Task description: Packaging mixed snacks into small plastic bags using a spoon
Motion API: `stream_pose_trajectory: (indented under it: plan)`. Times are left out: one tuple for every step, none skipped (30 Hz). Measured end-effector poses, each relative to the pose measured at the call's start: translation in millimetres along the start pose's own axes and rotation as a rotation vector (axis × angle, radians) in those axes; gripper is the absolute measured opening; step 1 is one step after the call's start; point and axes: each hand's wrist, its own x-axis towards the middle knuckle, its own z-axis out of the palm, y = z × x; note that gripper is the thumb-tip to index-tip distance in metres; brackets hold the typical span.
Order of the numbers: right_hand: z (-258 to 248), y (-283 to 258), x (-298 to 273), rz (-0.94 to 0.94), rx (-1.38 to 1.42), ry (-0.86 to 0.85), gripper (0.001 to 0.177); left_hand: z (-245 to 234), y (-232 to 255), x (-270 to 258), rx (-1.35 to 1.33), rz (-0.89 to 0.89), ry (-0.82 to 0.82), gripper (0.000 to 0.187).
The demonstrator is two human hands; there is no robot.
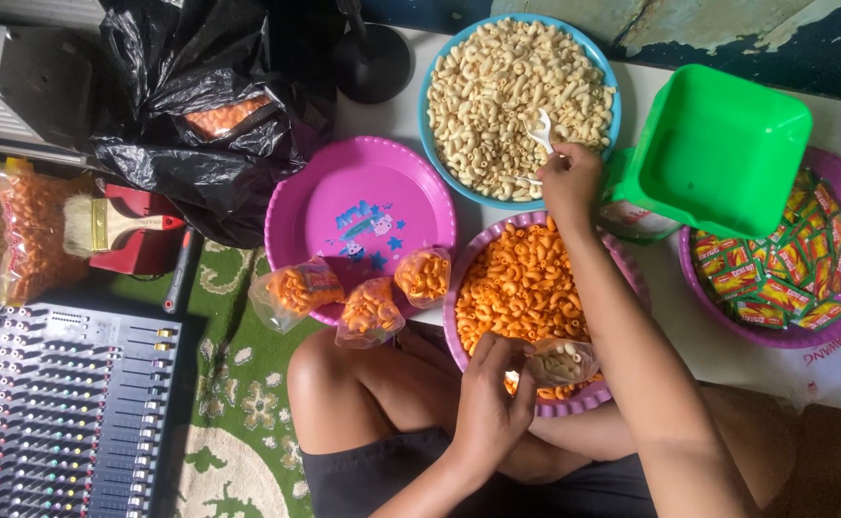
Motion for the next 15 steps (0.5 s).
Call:
stream_pose_trajectory:
  plan:
    - [-2,-4,-3,0.001,-0.001,-0.001,0.022,0,-1,0,0.000,-0.002,0.000,0.010]
    - [-4,-7,-6,0.000,0.016,0.010,0.022,0,-1,1,0.002,0.001,0.002,0.010]
    - [-6,-10,-10,0.000,0.032,0.023,0.023,0,-2,1,0.004,0.004,0.004,0.011]
    - [-6,-6,-11,0.002,0.030,0.022,0.023,-1,-1,1,0.003,0.001,0.003,0.011]
    - [-7,-1,-12,-0.006,0.048,0.023,0.023,-1,1,1,-0.005,-0.001,0.002,0.011]
    - [-8,3,-13,-0.014,0.066,0.024,0.023,-1,2,2,-0.013,-0.002,0.000,0.011]
    - [-12,1,-18,-0.014,0.065,0.028,0.023,-1,1,2,-0.015,-0.001,-0.003,0.011]
    - [-16,-2,-24,-0.043,0.032,0.013,0.023,0,1,2,-0.016,-0.002,0.000,0.010]
    - [-20,-5,-30,-0.073,-0.001,-0.002,0.022,1,1,2,-0.017,-0.002,0.004,0.009]
    - [-27,-14,-41,-0.074,-0.002,0.000,0.022,1,0,1,-0.018,-0.001,0.002,0.009]
    - [-34,-24,-51,-0.062,-0.008,-0.035,0.019,2,0,1,-0.016,0.005,0.007,0.009]
    - [-41,-33,-63,-0.051,-0.014,-0.071,0.016,3,1,1,-0.014,0.011,0.011,0.010]
    - [-47,-30,-69,-0.056,-0.013,-0.066,0.016,5,1,0,-0.016,0.018,0.009,0.010]
    - [-52,-26,-76,-0.045,-0.010,-0.092,0.017,6,1,-1,-0.018,0.011,0.018,0.010]
    - [-58,-22,-83,-0.034,-0.007,-0.116,0.018,8,2,-2,-0.021,0.005,0.024,0.011]
